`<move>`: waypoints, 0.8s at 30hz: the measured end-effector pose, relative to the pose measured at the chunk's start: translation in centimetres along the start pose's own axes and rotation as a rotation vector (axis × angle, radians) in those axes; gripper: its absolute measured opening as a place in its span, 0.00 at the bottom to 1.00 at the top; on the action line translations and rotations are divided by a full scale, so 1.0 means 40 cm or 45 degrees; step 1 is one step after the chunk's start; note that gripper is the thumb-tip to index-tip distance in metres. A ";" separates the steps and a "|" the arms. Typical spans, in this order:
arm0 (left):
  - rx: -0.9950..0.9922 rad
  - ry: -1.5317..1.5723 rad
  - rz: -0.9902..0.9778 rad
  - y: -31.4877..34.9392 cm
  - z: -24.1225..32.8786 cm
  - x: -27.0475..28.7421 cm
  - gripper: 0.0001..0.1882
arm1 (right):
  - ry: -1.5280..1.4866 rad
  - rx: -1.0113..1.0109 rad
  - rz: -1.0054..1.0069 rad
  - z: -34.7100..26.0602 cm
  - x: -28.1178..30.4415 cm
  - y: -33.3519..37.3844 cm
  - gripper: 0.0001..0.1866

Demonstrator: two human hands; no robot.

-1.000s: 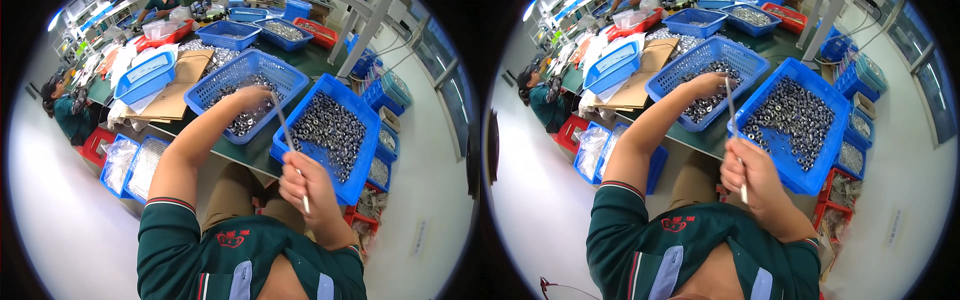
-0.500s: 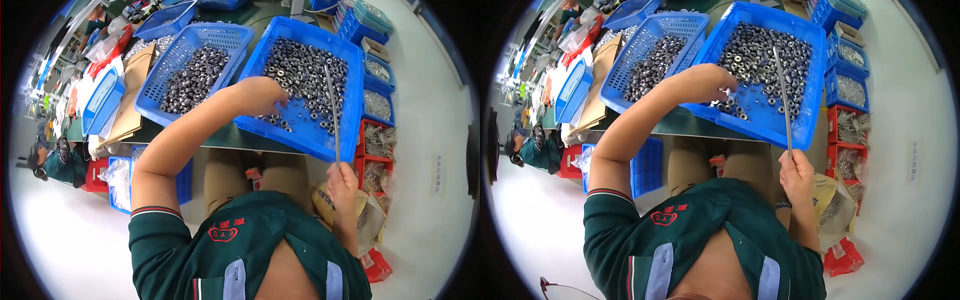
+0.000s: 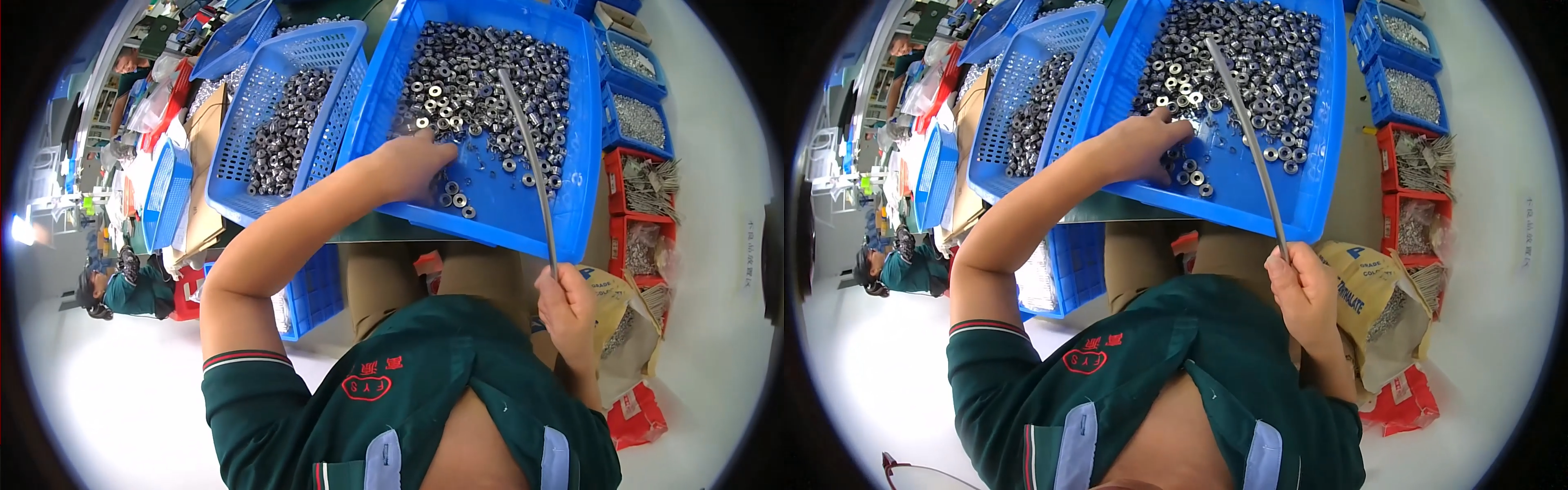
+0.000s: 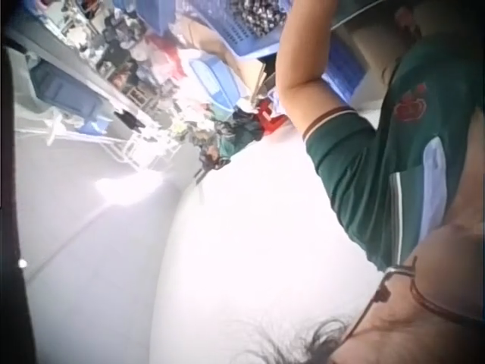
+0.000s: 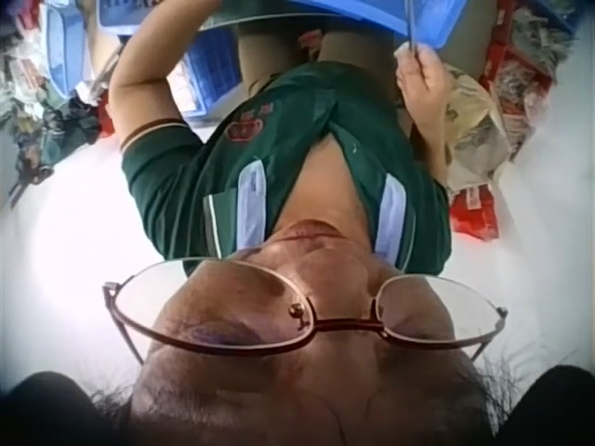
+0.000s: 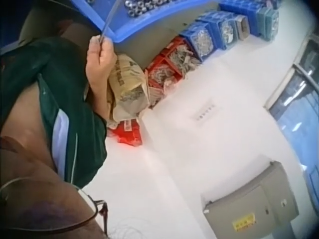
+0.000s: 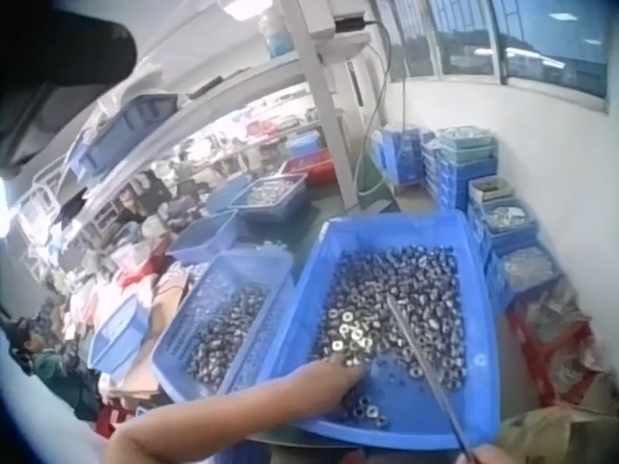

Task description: The recorder picks up small metal rings from a blue plastic basket and slides them onto a thin metal rod held in the other hand.

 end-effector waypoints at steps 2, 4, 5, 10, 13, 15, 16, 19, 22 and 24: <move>0.024 -0.045 -0.030 -0.027 -0.007 -0.015 0.25 | 0.060 0.026 0.005 0.000 0.004 -0.004 0.09; -0.019 -0.027 0.092 -0.053 0.004 -0.010 0.24 | 0.126 0.052 0.018 0.004 0.007 -0.004 0.08; -0.009 -0.027 0.182 -0.066 0.011 -0.006 0.20 | 0.154 0.073 0.030 0.006 0.008 -0.004 0.08; -0.074 0.111 0.621 -0.100 -0.020 0.049 0.13 | 0.187 0.102 0.057 0.006 0.007 -0.004 0.07; -0.058 0.115 0.604 -0.048 -0.030 0.099 0.12 | 0.141 0.079 0.038 0.006 0.008 -0.001 0.07; 0.146 -0.120 0.131 -0.017 -0.028 0.099 0.09 | 0.169 0.074 0.030 0.008 0.012 -0.001 0.07; 0.115 -0.242 0.107 0.011 -0.014 0.098 0.08 | 0.161 0.070 0.032 0.010 0.013 -0.001 0.07; -0.041 -0.615 0.137 0.057 -0.038 0.060 0.11 | 0.163 0.120 0.003 0.005 0.009 -0.001 0.07; -0.173 -0.787 0.197 0.051 -0.048 0.032 0.11 | 0.191 0.133 -0.007 0.003 0.009 -0.005 0.07; -0.178 -0.805 0.201 0.034 -0.057 0.018 0.11 | 0.183 0.141 -0.005 0.002 0.008 -0.005 0.07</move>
Point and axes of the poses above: each hand's wrist, its own y-axis away from the middle knuckle, its own x-axis out of the back of the hand, z = x × y, the point moved 2 cm from there along -y, towards the middle knuckle, and after that the axes turned 1 degree about -x, right-handed, at the moved point
